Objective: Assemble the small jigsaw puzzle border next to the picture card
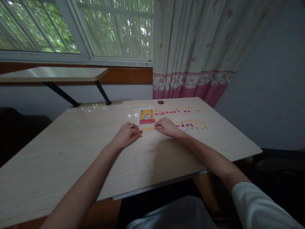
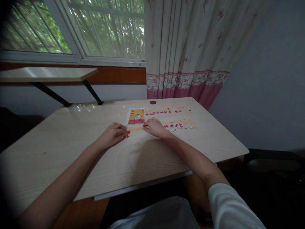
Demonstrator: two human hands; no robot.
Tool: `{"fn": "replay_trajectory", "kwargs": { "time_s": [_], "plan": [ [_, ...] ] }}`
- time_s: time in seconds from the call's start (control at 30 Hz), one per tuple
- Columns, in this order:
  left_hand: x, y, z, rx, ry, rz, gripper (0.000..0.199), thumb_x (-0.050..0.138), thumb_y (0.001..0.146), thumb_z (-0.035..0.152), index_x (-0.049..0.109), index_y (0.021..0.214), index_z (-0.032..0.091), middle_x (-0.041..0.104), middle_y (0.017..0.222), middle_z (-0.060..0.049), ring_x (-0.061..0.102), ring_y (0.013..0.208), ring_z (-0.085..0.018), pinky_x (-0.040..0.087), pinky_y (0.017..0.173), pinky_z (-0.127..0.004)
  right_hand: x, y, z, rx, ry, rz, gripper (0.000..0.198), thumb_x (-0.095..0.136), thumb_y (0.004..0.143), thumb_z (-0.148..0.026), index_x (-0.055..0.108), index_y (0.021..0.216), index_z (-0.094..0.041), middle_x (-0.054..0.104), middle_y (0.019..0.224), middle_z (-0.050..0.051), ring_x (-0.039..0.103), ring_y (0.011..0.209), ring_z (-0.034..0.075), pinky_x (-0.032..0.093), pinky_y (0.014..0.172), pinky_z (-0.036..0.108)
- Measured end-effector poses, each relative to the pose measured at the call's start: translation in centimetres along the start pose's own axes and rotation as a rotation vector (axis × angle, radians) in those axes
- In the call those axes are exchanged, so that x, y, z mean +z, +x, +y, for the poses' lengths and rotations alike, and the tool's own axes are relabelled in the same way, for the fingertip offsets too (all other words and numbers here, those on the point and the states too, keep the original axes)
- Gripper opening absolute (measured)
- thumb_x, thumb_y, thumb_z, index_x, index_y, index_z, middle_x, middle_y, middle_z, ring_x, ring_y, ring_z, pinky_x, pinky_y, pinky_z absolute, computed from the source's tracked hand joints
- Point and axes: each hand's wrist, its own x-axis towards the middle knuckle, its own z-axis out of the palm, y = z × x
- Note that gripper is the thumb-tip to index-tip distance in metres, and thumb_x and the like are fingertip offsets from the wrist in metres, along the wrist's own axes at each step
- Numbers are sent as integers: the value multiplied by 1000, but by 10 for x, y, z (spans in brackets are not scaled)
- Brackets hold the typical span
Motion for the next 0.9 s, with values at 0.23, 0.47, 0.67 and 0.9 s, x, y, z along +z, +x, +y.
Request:
{"fn": "replay_trajectory", "kwargs": {
  "time_s": [0.23, 0.47, 0.67, 0.9],
  "plan": [
    [-2, 0, 4, -18, 6, -13, 19, 57, 84, 29, 74, 83, 20, 69, 92, -8, 59, 87, -22, 44, 82, -38, 1, 1, 4, -34, 8, 10, 21, 58, 90, -28, 74, 100, -18, 71, 97, 9, 58, 92, 20, 37, 84, 31],
    [-3, -3, -3, -70, 68, -7, 24, 51, 87, 28, 74, 90, 20, 70, 92, -9, 58, 88, -24, 44, 82, -40, -8, 1, 15, -71, -2, 43, 22, 53, 92, -20, 74, 98, -17, 73, 97, 7, 60, 93, 19, 36, 90, 31],
    [-3, -3, -5, -69, 97, -35, 25, 51, 86, 26, 75, 92, 21, 69, 92, -9, 57, 86, -24, 43, 80, -38, -11, 1, 14, -141, 14, 10, 20, 56, 89, -16, 75, 94, -16, 73, 92, 7, 61, 90, 18, 37, 88, 31],
    [-3, -3, -4, -69, 96, -36, 26, 51, 86, 27, 75, 92, 21, 69, 91, -9, 56, 85, -24, 44, 79, -39, -13, 0, 11, -164, 23, -32, 20, 57, 87, -14, 76, 95, -17, 73, 91, 7, 61, 88, 18, 38, 86, 30]
  ]
}}
